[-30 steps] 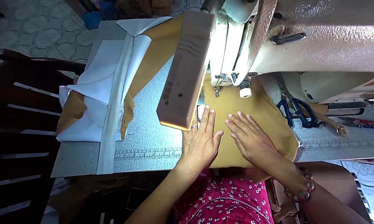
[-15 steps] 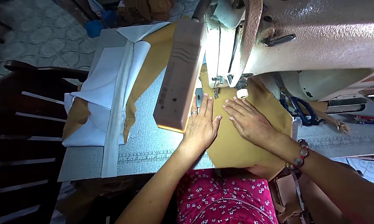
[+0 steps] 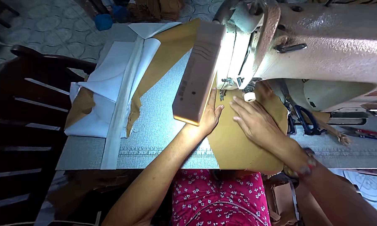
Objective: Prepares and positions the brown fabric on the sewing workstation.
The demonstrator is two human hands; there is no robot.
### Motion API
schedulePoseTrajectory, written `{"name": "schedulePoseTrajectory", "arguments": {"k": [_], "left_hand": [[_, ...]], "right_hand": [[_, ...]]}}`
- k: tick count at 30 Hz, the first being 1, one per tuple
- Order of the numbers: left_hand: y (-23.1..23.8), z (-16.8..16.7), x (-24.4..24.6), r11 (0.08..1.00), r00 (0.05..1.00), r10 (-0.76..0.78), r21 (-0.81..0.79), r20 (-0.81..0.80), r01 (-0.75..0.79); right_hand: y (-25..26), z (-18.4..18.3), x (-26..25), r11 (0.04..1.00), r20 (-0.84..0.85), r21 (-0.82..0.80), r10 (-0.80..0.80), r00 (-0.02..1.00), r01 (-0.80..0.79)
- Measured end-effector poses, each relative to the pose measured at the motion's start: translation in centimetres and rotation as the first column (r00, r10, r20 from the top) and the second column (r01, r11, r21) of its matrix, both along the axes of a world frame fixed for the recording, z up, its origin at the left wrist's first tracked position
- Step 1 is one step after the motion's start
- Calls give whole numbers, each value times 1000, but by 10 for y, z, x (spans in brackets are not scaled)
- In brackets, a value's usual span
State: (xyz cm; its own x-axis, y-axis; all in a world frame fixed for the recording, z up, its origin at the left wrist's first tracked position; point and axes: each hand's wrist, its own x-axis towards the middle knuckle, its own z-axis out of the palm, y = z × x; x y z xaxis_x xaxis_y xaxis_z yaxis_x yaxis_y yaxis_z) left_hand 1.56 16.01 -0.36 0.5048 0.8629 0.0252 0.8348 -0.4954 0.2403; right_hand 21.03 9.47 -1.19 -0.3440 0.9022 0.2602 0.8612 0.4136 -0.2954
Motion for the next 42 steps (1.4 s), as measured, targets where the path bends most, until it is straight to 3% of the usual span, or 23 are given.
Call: {"name": "schedulePoseTrajectory", "arguments": {"k": [4, 9, 13, 15, 19, 24, 28, 35, 39, 42], "left_hand": [[-40, -6, -6, 993, 995, -95, 72, 26, 93], [-65, -23, -12, 992, 997, -62, 109, 47, 56], [-66, -23, -7, 994, 998, -35, 102, 56, 29], [-67, -24, -6, 993, 997, -35, 112, 66, 27], [-67, -24, -6, 995, 997, -39, 98, 64, 32], [-66, -24, -4, 992, 997, -33, 123, 64, 25], [-66, -25, -3, 992, 997, -24, 127, 70, 15], [-61, -8, -7, 994, 998, -31, -103, 48, 35], [-44, -2, -25, 999, 947, -7, 32, 322, -4], [-20, 5, -41, 996, 824, -7, 74, 567, -42]], "right_hand": [[-78, 3, 13, 998, 21, 53, 18, 1000, -19], [-149, 14, 71, 997, 209, 69, 15, 978, -30], [-177, 55, 96, 956, 364, -108, -217, 906, 272], [-176, 65, 91, 910, 374, -137, -318, 871, 391], [-139, 44, 56, 960, 143, 80, -278, 950, 268], [-86, 7, -2, 972, -170, 119, -180, 969, 202], [-77, -15, -12, 972, -186, 129, -171, 968, 196], [-74, -21, 0, 970, -156, 142, -175, 972, 198], [-70, -6, -33, 960, -340, 145, -179, 923, 239], [-62, -3, -58, 997, -380, 43, -50, 923, 71]]}}
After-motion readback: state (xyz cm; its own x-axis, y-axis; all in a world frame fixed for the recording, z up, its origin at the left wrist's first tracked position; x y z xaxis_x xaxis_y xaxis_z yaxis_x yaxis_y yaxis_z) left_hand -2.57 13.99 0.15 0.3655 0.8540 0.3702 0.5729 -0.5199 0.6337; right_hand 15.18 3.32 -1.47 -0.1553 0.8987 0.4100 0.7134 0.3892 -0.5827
